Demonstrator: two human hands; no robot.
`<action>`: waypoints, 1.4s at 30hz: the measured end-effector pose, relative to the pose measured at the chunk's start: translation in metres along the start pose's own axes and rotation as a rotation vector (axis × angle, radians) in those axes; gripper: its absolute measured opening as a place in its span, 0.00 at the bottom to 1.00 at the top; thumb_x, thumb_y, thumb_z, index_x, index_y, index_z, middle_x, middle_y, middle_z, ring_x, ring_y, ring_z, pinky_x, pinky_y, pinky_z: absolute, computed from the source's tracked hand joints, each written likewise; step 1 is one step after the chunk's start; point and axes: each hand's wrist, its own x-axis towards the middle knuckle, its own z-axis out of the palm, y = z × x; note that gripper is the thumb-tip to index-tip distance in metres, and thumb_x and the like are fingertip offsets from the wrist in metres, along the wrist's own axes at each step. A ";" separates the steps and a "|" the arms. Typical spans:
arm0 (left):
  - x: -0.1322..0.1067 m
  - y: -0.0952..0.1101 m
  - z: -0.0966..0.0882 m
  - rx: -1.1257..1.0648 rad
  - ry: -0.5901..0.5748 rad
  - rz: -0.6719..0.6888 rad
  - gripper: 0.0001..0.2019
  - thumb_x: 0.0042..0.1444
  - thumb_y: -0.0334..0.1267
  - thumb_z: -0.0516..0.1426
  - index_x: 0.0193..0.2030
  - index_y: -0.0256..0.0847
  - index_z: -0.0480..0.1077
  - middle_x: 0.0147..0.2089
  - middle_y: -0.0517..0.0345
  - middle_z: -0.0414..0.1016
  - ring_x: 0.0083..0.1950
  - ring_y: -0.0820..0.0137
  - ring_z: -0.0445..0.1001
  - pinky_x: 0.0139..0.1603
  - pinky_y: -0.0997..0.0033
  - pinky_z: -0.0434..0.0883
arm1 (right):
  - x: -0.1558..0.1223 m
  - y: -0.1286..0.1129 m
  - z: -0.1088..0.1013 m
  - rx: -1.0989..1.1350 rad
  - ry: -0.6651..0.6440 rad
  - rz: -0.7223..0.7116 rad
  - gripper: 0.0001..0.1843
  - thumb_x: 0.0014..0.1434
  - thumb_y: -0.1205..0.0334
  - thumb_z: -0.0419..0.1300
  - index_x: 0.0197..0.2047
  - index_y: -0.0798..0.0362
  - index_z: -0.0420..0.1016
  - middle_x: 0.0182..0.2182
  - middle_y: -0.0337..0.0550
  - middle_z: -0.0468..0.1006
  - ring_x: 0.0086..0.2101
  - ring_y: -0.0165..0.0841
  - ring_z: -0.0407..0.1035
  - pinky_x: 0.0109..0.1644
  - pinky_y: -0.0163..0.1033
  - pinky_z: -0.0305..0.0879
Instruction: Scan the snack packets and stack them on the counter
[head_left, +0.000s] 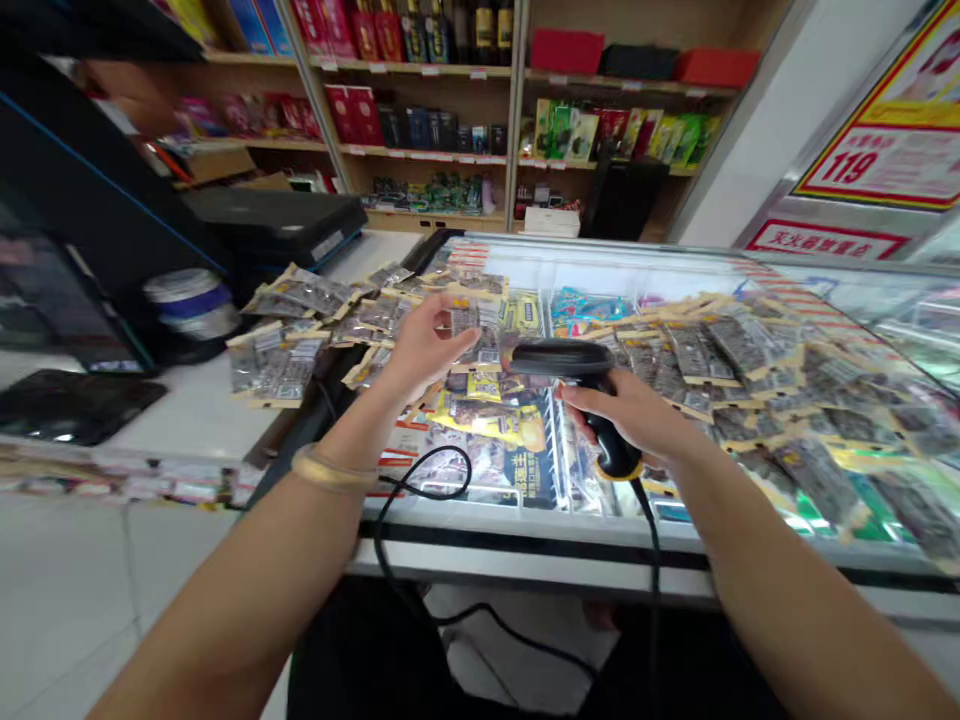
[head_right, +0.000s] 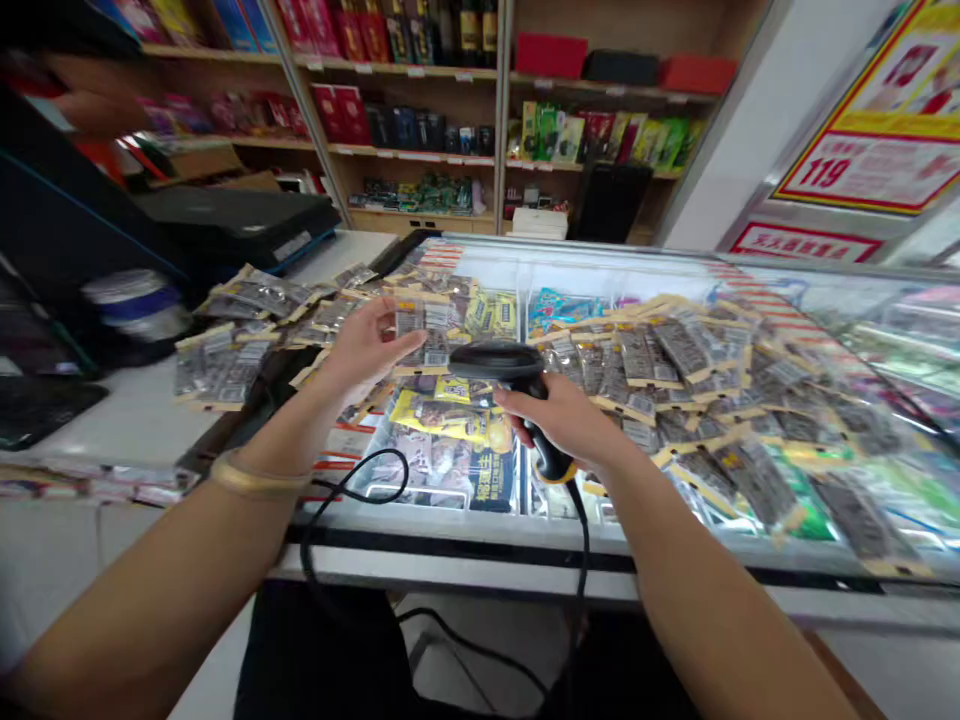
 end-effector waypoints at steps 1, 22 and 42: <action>0.000 0.003 0.000 -0.008 0.004 0.005 0.18 0.44 0.39 0.66 0.44 0.39 0.73 0.46 0.52 0.82 0.46 0.64 0.79 0.50 0.62 0.77 | -0.002 -0.003 0.000 0.032 0.016 -0.003 0.22 0.52 0.44 0.71 0.31 0.53 0.71 0.18 0.37 0.70 0.19 0.28 0.62 0.27 0.39 0.57; -0.050 0.080 0.218 0.672 -0.456 0.274 0.50 0.49 0.61 0.69 0.76 0.60 0.55 0.83 0.46 0.38 0.81 0.34 0.33 0.75 0.25 0.46 | -0.117 0.042 -0.143 0.533 0.694 -0.077 0.22 0.40 0.52 0.78 0.33 0.54 0.76 0.20 0.33 0.68 0.19 0.24 0.61 0.21 0.30 0.63; -0.031 0.079 0.232 0.743 -0.425 0.280 0.51 0.54 0.64 0.64 0.79 0.63 0.44 0.84 0.55 0.33 0.82 0.38 0.26 0.77 0.29 0.37 | -0.100 0.038 -0.157 0.555 0.774 -0.133 0.19 0.44 0.53 0.76 0.31 0.52 0.74 0.19 0.32 0.67 0.19 0.24 0.60 0.19 0.29 0.63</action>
